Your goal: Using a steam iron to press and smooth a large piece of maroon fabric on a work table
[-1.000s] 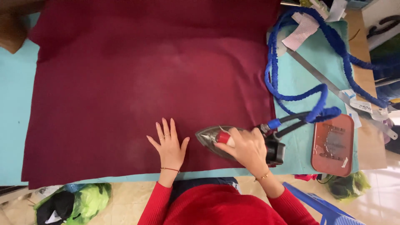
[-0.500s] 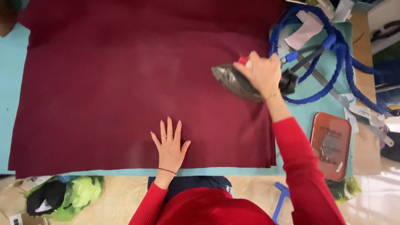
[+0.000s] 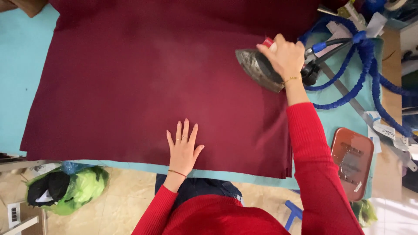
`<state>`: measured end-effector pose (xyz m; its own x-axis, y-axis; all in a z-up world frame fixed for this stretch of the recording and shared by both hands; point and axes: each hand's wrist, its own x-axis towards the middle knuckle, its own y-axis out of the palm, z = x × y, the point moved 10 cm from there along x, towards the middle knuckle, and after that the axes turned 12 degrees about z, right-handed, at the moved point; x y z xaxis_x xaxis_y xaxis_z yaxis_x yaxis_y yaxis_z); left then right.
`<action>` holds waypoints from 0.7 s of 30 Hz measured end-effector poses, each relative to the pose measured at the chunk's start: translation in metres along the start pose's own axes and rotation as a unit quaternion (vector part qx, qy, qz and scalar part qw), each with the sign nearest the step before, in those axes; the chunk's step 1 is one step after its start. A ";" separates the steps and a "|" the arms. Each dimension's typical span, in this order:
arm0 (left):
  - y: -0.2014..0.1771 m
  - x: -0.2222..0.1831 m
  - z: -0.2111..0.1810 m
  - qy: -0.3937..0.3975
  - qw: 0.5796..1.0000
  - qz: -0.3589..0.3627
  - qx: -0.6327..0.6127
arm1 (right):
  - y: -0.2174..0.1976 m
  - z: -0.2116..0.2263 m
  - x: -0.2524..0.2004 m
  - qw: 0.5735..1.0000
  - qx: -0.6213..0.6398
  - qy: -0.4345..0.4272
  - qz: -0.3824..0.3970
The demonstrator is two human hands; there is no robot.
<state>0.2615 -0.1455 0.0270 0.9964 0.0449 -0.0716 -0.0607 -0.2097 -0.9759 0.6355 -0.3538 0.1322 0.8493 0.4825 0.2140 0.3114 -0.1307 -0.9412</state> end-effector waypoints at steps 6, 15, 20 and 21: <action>0.013 0.001 0.009 -0.047 0.998 0.042 -0.002 | -0.061 0.082 -0.070 0.990 -0.049 -0.132 -0.020; -0.001 0.003 0.016 -0.113 0.992 0.047 0.020 | -0.112 0.184 -0.114 0.981 0.061 -0.154 -0.103; 0.003 -0.004 0.039 -0.164 0.985 0.035 -0.043 | -0.101 0.212 -0.041 0.973 0.061 -0.168 -0.147; 0.003 -0.007 0.042 -0.164 0.984 0.017 -0.068 | -0.099 0.220 -0.023 0.974 0.050 -0.165 -0.149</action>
<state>0.2519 -0.1054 0.0157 0.9199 0.3442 -0.1881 -0.0631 -0.3435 -0.9370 0.4917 -0.1614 0.1629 0.5395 0.7402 0.4012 0.4662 0.1341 -0.8744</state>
